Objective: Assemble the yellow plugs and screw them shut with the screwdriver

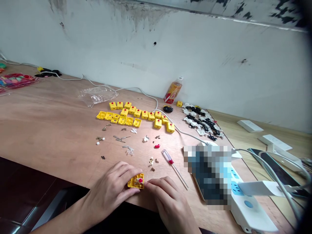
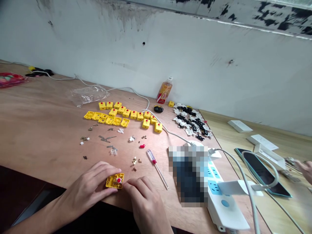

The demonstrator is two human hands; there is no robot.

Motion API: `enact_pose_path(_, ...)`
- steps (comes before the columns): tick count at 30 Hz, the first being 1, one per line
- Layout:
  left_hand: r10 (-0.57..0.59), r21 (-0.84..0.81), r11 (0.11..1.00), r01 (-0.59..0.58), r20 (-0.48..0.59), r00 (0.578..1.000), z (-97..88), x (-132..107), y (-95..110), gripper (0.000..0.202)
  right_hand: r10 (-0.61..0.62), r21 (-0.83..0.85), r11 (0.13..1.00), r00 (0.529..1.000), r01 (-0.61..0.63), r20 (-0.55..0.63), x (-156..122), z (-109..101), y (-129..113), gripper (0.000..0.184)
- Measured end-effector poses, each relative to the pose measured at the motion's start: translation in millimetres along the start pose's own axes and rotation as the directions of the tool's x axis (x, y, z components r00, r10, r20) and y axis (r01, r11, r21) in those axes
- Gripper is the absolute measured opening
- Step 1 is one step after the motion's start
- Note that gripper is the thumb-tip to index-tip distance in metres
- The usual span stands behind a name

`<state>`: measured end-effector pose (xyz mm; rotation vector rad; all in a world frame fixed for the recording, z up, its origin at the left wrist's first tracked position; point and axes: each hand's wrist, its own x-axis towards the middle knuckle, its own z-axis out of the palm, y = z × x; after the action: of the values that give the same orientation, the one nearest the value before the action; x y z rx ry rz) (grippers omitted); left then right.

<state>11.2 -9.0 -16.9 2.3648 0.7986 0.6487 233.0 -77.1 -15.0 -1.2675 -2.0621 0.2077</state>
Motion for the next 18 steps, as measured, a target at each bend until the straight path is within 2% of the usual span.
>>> enact_pose_path(5, -0.003, -0.010, 1.000, 0.003, -0.015, 1.000, 0.3, 1.0, -1.1, 0.045, -0.052, -0.024, 0.998, 0.999, 0.052, -0.008, -0.9, 3.9, 1.3, 0.030)
enact_pose_path(11, -0.014, -0.015, 1.000, 0.013, -0.033, 0.999, -1.2, 3.5, -0.8, 0.046, -0.082, -0.106, 0.990, 0.995, 0.089, 0.060, 0.7, 3.0, -4.2, 0.034)
enact_pose_path(18, -0.034, -0.010, 0.999, 0.034, -0.056, 0.998, 0.3, 2.1, -0.6, 0.039, -0.132, -0.132, 0.982, 0.990, 0.137, 0.045, 3.6, 5.4, -6.1, 0.031)
